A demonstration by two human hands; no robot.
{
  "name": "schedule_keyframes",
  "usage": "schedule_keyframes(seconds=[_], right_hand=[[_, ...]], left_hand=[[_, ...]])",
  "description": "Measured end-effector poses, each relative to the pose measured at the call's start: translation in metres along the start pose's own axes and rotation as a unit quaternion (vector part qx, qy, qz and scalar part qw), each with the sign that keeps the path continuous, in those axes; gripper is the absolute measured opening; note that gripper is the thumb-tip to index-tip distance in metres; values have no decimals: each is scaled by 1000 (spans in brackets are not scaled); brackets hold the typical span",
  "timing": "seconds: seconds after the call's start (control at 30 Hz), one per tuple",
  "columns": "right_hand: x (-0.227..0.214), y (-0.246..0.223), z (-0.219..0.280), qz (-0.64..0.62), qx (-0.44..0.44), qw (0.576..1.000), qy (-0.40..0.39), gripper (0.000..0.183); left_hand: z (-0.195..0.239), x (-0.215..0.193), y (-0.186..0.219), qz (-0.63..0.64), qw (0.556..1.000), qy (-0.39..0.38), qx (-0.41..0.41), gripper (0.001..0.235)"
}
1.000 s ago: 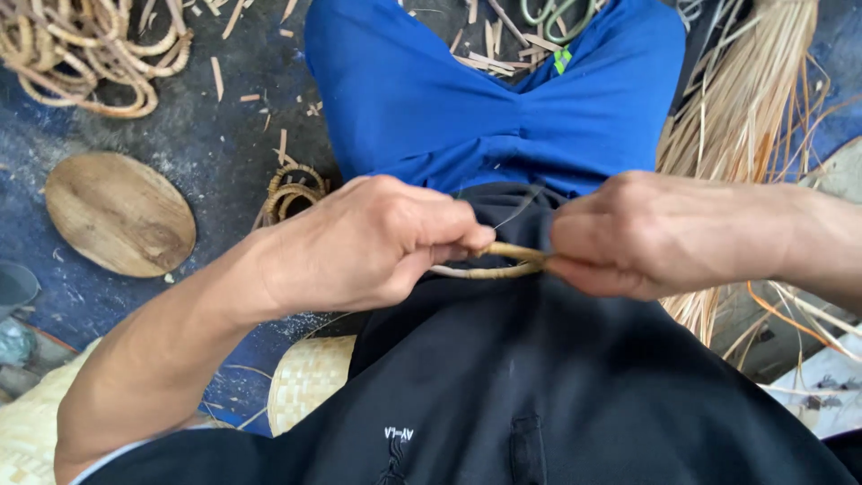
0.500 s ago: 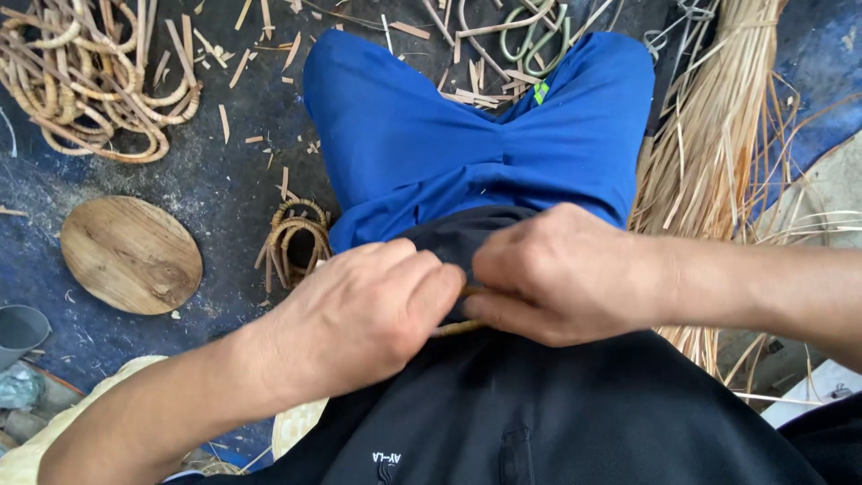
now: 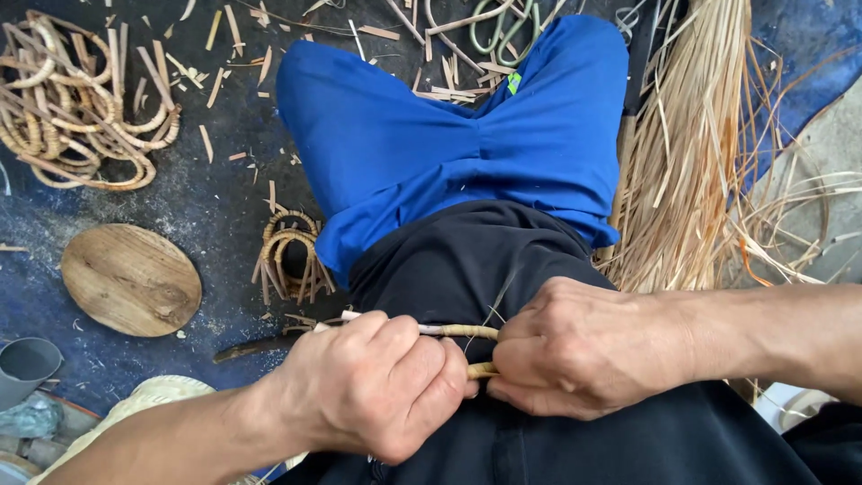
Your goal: Wrapping thin rattan strips around curved wooden frames to create basket handles or furniture components.
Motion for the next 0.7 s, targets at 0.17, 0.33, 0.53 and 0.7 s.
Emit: schedule_keyframes(seconds=[0.17,0.33,0.53,0.7], right_hand=[[-9,27,0,-21,25,999,3,36],[-31,95,-9,-3,147,989,31,35],[-11,137,5,-152,274,947,68,45],[-8,83,1,-89,164,981,47,43]], left_hand=[[4,15,-20,-5,1000,10,-9,28],[24,48,-61,0,998,0,-61,21],[33,60,-71,-125,991,38,0,9],[21,37,-51,15,999,31,-40,18]])
Point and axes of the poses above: each hand's wrist, its own z-axis away from the middle knuckle, its own x-axis out of the palm, y = z × x, the point moved 6 cm from there along -z, towards the middle knuckle, and after that the axes turned 11 degrees about y, right-handed, at the moved point
